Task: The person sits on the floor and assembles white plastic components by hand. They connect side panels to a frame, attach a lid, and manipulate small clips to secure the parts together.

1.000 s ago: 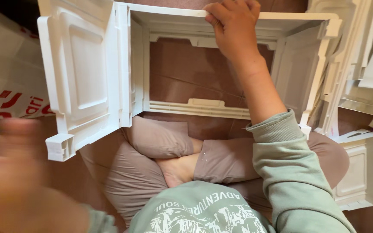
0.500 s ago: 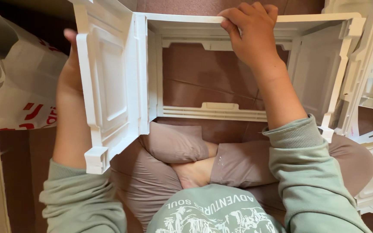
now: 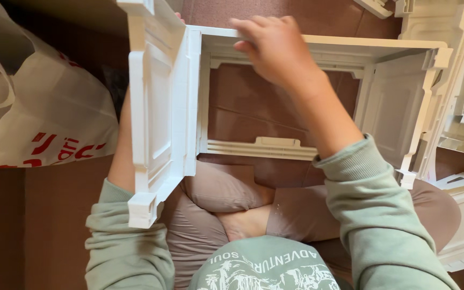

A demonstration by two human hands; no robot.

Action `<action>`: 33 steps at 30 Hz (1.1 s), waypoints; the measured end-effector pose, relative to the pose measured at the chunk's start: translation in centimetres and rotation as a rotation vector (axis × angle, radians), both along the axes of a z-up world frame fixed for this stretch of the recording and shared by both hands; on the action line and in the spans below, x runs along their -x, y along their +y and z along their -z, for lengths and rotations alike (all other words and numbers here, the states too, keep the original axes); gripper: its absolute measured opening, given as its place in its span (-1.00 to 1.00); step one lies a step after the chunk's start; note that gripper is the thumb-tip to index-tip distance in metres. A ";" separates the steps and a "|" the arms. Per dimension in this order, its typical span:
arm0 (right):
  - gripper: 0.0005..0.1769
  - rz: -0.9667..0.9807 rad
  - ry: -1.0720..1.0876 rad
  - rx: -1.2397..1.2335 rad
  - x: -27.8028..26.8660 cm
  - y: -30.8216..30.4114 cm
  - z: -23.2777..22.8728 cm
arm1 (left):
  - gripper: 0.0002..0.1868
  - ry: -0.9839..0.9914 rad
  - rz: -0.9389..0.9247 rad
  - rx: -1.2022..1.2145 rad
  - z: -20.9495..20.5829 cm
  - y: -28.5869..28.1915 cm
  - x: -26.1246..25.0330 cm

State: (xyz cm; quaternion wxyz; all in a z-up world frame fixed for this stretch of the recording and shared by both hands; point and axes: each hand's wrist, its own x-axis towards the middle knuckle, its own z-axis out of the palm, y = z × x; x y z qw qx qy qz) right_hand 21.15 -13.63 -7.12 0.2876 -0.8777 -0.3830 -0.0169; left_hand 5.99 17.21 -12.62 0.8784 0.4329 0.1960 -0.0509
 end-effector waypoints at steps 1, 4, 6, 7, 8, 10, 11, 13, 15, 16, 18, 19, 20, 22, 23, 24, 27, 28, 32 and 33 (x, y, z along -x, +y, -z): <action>-0.50 -0.057 -0.008 -0.026 0.1 1.2 -0.2 | -0.58 -0.002 -0.002 0.018 0.7 0.2 0.1; -0.28 -0.151 -0.044 -0.057 0.6 3.9 -0.8 | -0.60 -0.036 -0.017 0.061 2.0 -0.2 -0.7; -0.25 -0.155 -0.048 -0.047 1.0 5.0 -1.2 | -0.61 -0.082 -0.028 0.057 2.6 -1.0 -2.1; -0.27 -0.140 -0.039 -0.036 1.2 5.4 -1.3 | -0.61 -0.134 -0.027 0.027 3.0 -1.4 -3.2; -0.28 -0.124 -0.033 -0.024 1.3 5.7 -1.5 | -0.64 -0.190 -0.029 -0.023 3.3 -1.9 -4.5; -0.36 -0.111 0.008 -0.034 1.3 5.9 -1.6 | -0.69 -0.298 -0.037 -0.124 4.2 -2.9 -7.1; -0.39 -0.106 0.031 -0.038 1.2 5.9 -1.5 | -0.71 -0.349 -0.043 -0.176 4.6 -3.2 -8.2; -0.55 -0.146 0.100 -0.137 0.6 5.9 -1.1 | -0.74 -0.409 -0.063 -0.210 5.5 -3.6 -9.5; -0.66 -0.142 0.189 -0.209 0.1 6.0 -0.1 | -0.75 -0.430 -0.088 -0.179 6.1 -3.9 -10.0; -0.68 -0.114 0.237 -0.235 -0.1 6.2 0.4 | -0.75 -0.435 -0.090 -0.179 6.1 -4.0 -10.1; -0.70 -0.090 0.313 -0.287 -0.4 6.0 1.7 | -0.75 -0.442 -0.096 -0.179 6.1 -4.1 -10.2; -0.71 -0.094 0.340 -0.313 -0.5 5.7 2.2 | -0.75 -0.437 -0.087 -0.135 6.1 -4.1 -10.4; -0.76 -0.028 0.516 -0.360 -0.9 5.5 2.7 | -0.75 -0.427 -0.079 -0.089 6.1 -4.1 -10.5; -0.79 0.101 0.838 -0.472 -2.0 5.1 3.7 | -0.75 -0.401 -0.045 -0.042 6.4 -3.9 -10.6; -0.79 0.118 0.862 -0.515 -2.7 5.0 4.0 | -0.75 -0.383 -0.019 -0.040 6.6 -3.7 -10.7; -0.79 0.135 0.899 -0.576 -3.6 4.9 4.2 | -0.75 -0.368 0.012 -0.037 6.8 -3.5 -10.8; -0.79 0.198 0.931 -0.629 -4.4 3.8 4.0 | -0.71 -0.462 0.081 0.013 6.9 -3.1 -11.2; -0.79 0.217 0.926 -0.638 -4.3 3.4 3.7 | -0.72 -0.458 0.083 0.016 6.8 -3.0 -11.4; -0.79 0.289 0.912 -0.664 -2.5 1.8 2.2 | -0.73 -0.422 0.082 0.012 6.5 -3.1 -11.8; -0.79 0.298 0.906 -0.663 -2.3 1.6 1.9 | -0.74 -0.411 0.080 0.008 6.5 -3.2 -12.0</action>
